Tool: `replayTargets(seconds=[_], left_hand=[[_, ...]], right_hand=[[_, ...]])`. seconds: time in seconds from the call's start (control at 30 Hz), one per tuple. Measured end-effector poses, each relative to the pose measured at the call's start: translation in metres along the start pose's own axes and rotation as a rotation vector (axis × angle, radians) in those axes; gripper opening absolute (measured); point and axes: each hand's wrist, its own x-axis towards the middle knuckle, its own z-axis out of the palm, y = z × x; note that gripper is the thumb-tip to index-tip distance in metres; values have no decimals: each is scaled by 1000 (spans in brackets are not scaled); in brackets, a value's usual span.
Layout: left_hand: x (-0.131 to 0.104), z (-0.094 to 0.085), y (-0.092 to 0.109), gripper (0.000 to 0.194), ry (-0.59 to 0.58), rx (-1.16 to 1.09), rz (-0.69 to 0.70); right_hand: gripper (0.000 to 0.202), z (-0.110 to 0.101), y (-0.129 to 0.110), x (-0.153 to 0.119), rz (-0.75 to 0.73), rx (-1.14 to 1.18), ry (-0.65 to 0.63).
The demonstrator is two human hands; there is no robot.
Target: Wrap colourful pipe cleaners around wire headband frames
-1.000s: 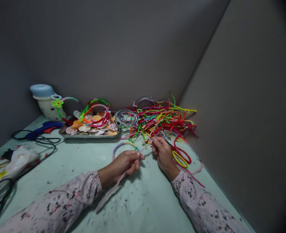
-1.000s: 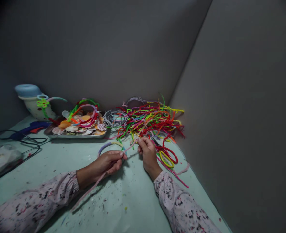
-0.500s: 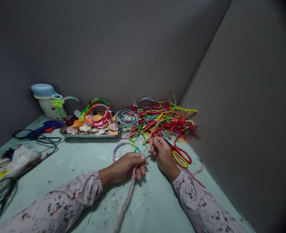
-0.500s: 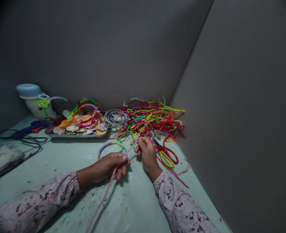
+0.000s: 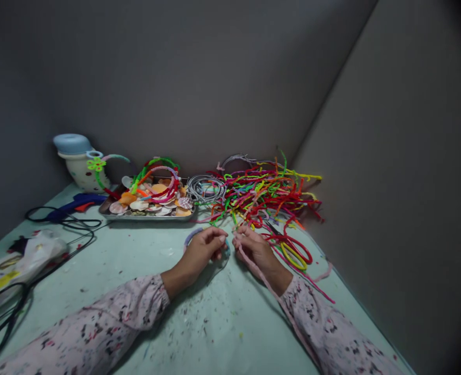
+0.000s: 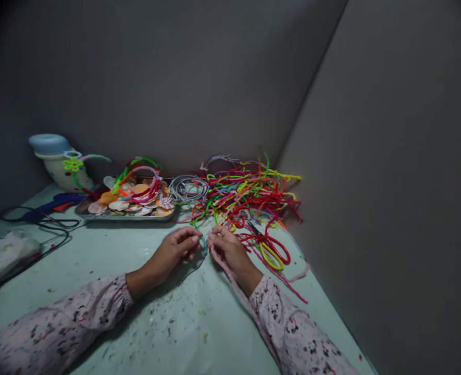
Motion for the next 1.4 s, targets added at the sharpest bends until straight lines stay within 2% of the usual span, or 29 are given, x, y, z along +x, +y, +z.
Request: replayTargets(seconds=[0.13,0.37,0.5,0.6,0.7,0.87,1.0,1.13,1.3,1.4], left_hand=[[2,-2,-3,24,-28,65,47],[2,-1,-7,22,-86,57,54],[3,-1,-5,20,-39,0,22],[4,-3,-3,18,3,-134,-30],[5,-4,-1,17,-9,-242,-57],[6,-4,-3,16,-9,-228,-60],[7,-4,-6,15,-14,-229,-91],[6,-3,-5,16,-4,-202,-88],[3,-1,-4,20,63,-11,25],[3,-2,-7,17,51,116,101]], right_hand=[[23,4,3,-3,52,-82,-81],[22,6,1,-5,69,-146,-99],[20,7,1,-6,56,-207,-127],[25,11,6,-7,-11,-341,-94],[28,14,13,-8,-108,-495,-36],[32,12,17,-10,-301,-615,21],[22,13,13,-14,-418,-649,69],[19,16,8,-15,-347,-600,136],[18,17,4,-10,-280,-574,224],[19,17,2,-10,-251,-588,218]])
